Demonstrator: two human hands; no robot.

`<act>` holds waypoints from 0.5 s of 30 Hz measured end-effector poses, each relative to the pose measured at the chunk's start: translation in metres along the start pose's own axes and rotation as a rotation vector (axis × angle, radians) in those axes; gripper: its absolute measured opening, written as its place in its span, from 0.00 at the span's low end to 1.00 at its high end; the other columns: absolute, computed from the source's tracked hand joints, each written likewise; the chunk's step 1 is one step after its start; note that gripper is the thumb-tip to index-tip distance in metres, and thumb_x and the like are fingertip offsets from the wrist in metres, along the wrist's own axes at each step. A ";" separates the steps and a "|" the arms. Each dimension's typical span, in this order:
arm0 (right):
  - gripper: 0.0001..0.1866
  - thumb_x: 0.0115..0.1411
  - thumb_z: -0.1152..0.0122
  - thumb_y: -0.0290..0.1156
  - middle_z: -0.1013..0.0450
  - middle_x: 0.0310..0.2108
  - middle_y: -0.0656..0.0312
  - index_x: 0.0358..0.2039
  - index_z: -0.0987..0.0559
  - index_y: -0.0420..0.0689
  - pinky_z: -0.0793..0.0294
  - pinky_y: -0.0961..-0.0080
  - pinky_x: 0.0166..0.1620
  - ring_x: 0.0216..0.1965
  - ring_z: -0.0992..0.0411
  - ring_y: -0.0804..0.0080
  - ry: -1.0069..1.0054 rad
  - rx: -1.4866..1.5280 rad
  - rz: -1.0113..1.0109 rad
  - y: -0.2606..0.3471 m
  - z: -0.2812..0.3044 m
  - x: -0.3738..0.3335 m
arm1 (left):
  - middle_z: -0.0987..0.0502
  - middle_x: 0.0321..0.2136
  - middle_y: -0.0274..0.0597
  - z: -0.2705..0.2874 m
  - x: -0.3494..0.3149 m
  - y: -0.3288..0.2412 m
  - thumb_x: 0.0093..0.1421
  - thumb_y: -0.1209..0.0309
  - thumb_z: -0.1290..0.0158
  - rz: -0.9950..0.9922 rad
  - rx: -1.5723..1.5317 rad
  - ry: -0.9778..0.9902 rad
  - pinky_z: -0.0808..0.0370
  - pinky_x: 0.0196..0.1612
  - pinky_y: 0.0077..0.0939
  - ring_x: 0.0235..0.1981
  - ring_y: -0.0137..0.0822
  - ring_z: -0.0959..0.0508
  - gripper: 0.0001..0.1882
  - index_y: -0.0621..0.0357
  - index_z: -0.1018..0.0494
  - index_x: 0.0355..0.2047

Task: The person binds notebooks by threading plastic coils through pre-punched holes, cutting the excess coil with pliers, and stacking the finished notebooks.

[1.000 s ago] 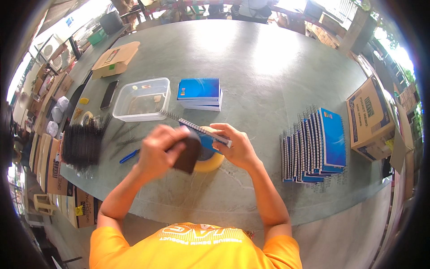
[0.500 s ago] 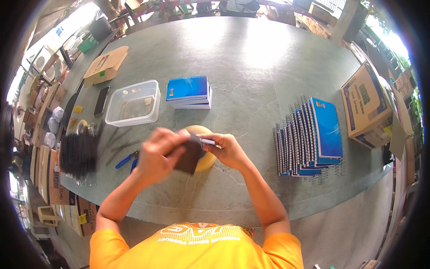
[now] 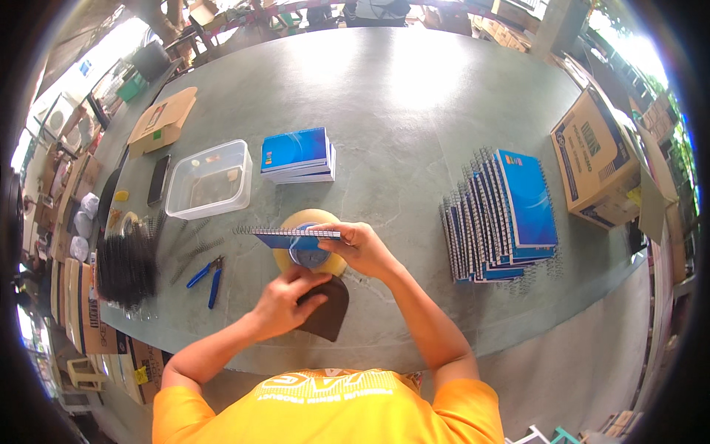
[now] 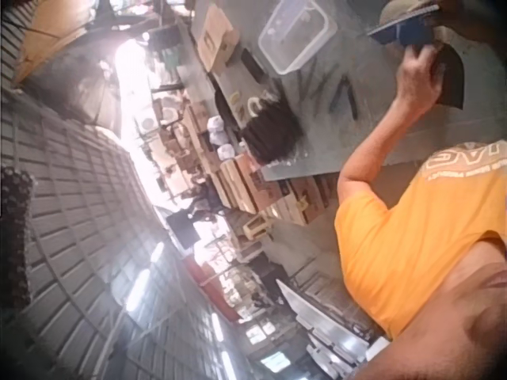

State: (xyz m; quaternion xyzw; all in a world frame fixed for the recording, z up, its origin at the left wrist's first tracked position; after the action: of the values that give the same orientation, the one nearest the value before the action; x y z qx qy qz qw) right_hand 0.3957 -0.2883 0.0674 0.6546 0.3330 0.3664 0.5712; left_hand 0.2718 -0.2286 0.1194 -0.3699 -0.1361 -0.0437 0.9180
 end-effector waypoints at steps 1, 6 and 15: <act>0.15 0.58 0.43 0.20 0.25 0.45 0.61 0.47 0.25 0.37 0.30 0.80 0.50 0.44 0.30 0.79 0.003 0.011 -0.009 0.001 -0.002 -0.002 | 0.27 0.38 0.48 -0.005 -0.004 -0.002 0.49 0.75 0.40 0.000 0.011 0.020 0.27 0.39 0.34 0.36 0.45 0.25 0.16 0.55 0.25 0.40; 0.12 0.59 0.50 0.16 0.28 0.49 0.58 0.42 0.23 0.37 0.33 0.80 0.52 0.48 0.32 0.78 -0.005 0.112 0.176 0.015 0.001 -0.004 | 0.27 0.37 0.44 0.036 0.028 -0.026 0.49 0.72 0.40 -0.289 0.275 -0.284 0.28 0.40 0.37 0.39 0.42 0.26 0.14 0.54 0.24 0.39; 0.10 0.57 0.43 0.20 0.22 0.33 0.66 0.40 0.22 0.38 0.29 0.83 0.40 0.36 0.30 0.86 -0.197 -0.117 0.005 -0.013 0.016 -0.019 | 0.26 0.37 0.41 0.028 0.073 -0.002 0.50 0.69 0.42 -0.062 0.357 0.065 0.32 0.44 0.36 0.40 0.44 0.28 0.15 0.57 0.27 0.39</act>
State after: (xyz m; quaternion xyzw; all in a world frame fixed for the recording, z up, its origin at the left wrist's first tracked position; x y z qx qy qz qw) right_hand 0.3996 -0.3111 0.0514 0.6537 0.2516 0.3205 0.6377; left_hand 0.3349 -0.2094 0.1607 -0.1950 -0.1234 -0.0589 0.9712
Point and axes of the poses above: each hand's wrist, its own x-axis towards the middle knuckle, its own z-axis out of the back of the hand, y = z × x, the point moved 8 cm from there along x, towards the middle knuckle
